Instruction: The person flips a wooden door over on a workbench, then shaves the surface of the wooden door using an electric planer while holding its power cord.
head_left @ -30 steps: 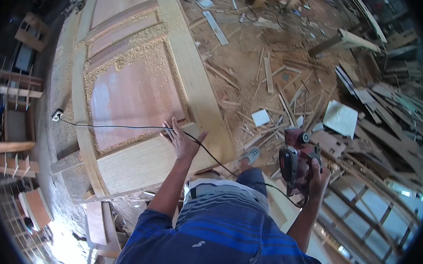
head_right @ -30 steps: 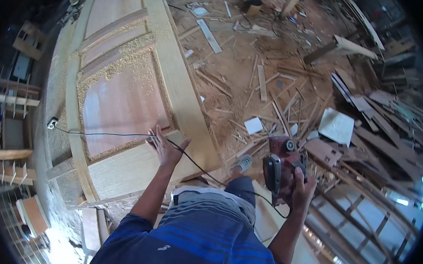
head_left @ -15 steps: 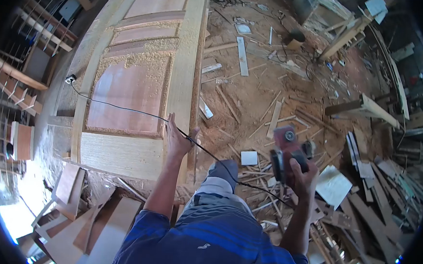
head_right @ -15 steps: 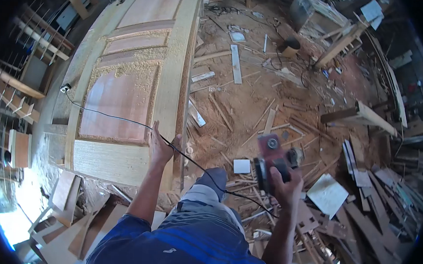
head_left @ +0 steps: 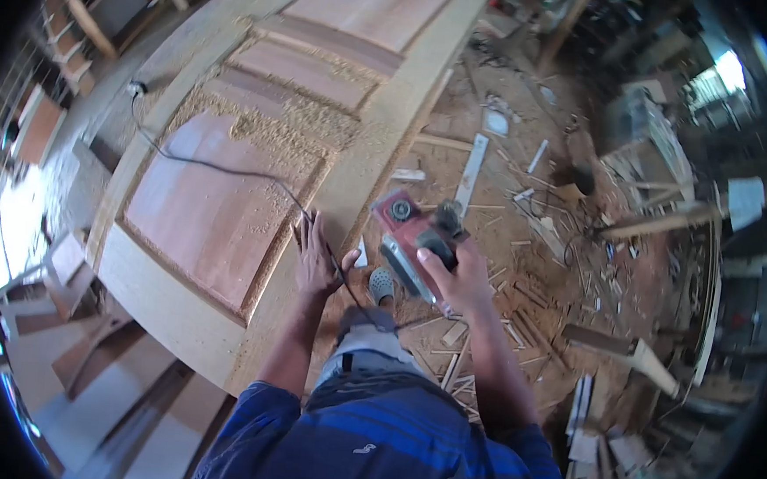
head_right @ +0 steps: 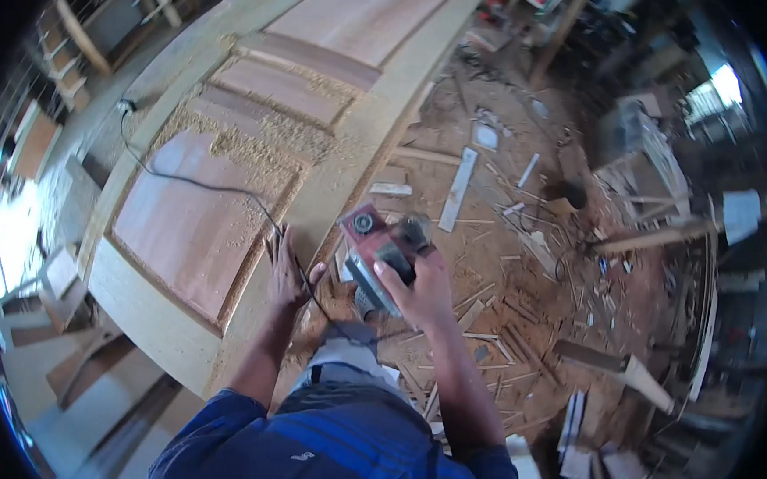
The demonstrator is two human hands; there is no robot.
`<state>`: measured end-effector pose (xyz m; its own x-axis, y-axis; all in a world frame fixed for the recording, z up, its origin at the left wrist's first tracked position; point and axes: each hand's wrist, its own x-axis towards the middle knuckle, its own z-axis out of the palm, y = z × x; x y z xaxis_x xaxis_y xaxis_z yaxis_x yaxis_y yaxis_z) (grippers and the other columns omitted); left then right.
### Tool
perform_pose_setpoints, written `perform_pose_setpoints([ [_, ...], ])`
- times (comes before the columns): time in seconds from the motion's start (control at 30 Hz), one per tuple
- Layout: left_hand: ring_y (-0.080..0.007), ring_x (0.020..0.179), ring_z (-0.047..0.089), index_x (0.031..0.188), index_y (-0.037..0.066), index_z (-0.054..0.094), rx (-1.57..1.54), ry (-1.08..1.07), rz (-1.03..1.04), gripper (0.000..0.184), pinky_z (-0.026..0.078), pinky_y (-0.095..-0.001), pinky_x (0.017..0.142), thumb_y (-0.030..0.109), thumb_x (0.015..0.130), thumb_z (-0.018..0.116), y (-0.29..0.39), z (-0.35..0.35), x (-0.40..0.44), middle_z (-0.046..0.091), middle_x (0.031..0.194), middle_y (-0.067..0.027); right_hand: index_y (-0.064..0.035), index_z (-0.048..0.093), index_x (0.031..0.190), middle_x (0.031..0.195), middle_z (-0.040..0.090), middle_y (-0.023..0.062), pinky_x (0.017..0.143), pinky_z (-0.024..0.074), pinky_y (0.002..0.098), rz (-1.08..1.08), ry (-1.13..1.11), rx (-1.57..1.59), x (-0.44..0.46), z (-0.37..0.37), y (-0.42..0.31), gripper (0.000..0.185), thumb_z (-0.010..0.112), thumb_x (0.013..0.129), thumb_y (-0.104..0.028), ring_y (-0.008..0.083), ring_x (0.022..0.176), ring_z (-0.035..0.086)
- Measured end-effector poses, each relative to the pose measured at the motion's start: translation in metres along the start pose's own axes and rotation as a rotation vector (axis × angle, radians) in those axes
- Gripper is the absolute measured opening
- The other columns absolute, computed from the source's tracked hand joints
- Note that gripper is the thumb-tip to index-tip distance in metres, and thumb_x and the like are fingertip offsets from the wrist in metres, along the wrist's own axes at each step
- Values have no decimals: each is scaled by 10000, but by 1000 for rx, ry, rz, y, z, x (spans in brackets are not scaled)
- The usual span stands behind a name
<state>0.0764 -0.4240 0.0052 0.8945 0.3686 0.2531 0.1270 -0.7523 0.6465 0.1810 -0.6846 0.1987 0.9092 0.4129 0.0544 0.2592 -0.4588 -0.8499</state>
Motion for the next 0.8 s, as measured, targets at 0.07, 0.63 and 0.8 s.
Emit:
perform_pose_setpoints([
  [0.07, -492, 1666, 268, 1714, -65, 247, 122, 24, -103, 1209, 121, -611, 1377, 754, 946, 697, 11, 0, 16, 334, 1749, -344, -55, 803, 1256, 1179, 754, 211, 985, 559, 433, -37, -123, -115, 55, 5, 11, 414, 804, 980, -363, 351, 1120, 735],
  [0.63, -482, 1650, 319, 1683, -65, 330, 247, 156, -422, 1257, 181, -566, 1380, 805, 871, 732, 25, 2, 30, 370, 1733, -350, 18, 784, 1150, 956, 787, 235, 843, 588, 466, -312, -540, -114, 280, 63, 69, 427, 723, 1046, -391, 388, 923, 777],
  [0.8, -479, 1623, 371, 1656, -48, 377, 264, 175, -494, 1261, 243, -547, 1361, 816, 828, 775, 24, 6, 29, 384, 1733, -335, 14, 775, 1065, 869, 776, 261, 759, 608, 521, -267, -617, -44, 311, 98, 54, 483, 746, 1015, -465, 457, 843, 782],
])
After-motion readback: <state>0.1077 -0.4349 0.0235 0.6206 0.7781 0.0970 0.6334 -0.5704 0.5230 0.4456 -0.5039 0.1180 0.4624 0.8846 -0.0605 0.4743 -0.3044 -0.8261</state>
